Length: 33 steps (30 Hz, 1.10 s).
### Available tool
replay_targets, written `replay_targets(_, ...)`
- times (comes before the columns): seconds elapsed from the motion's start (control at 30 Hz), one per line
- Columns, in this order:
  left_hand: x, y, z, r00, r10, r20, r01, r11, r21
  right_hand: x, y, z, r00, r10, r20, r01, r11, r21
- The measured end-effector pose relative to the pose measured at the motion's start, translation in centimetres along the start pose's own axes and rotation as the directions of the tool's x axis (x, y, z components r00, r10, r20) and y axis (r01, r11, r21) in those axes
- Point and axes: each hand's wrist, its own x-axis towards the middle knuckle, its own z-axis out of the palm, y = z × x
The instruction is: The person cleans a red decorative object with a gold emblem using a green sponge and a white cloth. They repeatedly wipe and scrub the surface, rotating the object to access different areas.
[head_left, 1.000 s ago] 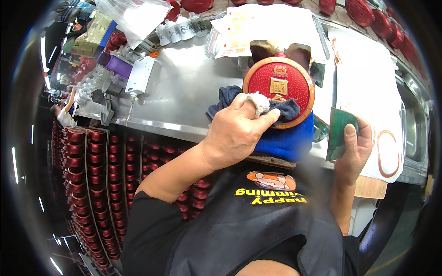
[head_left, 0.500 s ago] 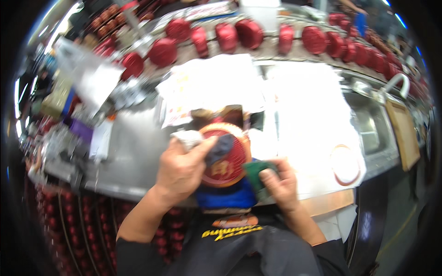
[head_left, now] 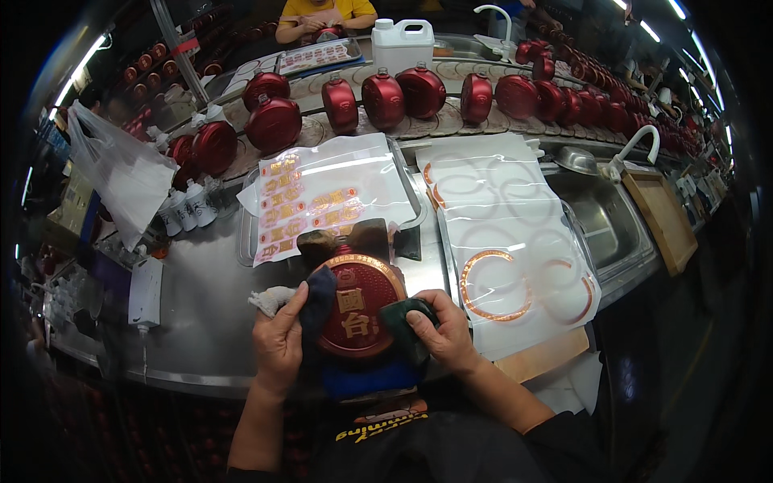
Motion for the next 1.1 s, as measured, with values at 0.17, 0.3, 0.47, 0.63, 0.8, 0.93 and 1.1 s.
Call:
replay_targets(0.17, -4.5, 1.6, 1.6, 0.992, 0.045, -0.114, -0.029, 0.989, 0.142, 0.0, 0.2, 0.2, 1.000, -0.011, -0.015, 0.011, 1.000, 0.025)
replay_targets(0.3, -7.3, 3.5, 3.2, 0.971, 0.235, -0.043, -0.208, 0.920, 0.331, -0.4, 0.5, 0.2, 0.999, 0.006, -0.032, -0.001, 0.986, 0.167)
replay_targets(0.47, -6.3, 5.6, 3.8, 0.911, 0.401, 0.092, -0.389, 0.765, 0.513, -1.7, 0.6, -0.9, 0.989, 0.004, -0.145, 0.044, 0.946, 0.321)
replay_targets(0.63, -2.5, 8.2, 3.5, 0.856, 0.379, 0.351, -0.515, 0.683, 0.518, -2.7, 0.3, -2.5, 0.982, 0.011, -0.188, 0.066, 0.916, 0.395)
replay_targets(0.8, 2.3, 9.5, 3.9, 0.786, 0.392, 0.478, -0.605, 0.648, 0.462, -2.8, -0.1, -3.5, 0.980, 0.016, -0.198, 0.065, 0.916, 0.395)
replay_targets(0.93, 5.1, 9.2, 4.4, 0.765, 0.380, 0.520, -0.621, 0.650, 0.438, -2.3, -0.1, -3.9, 0.983, -0.002, -0.184, 0.068, 0.932, 0.356)
replay_targets(1.1, 7.6, 7.9, 4.7, 0.805, 0.386, 0.451, -0.571, 0.712, 0.409, -1.4, 0.0, -3.9, 0.983, 0.001, -0.184, 0.068, 0.926, 0.371)
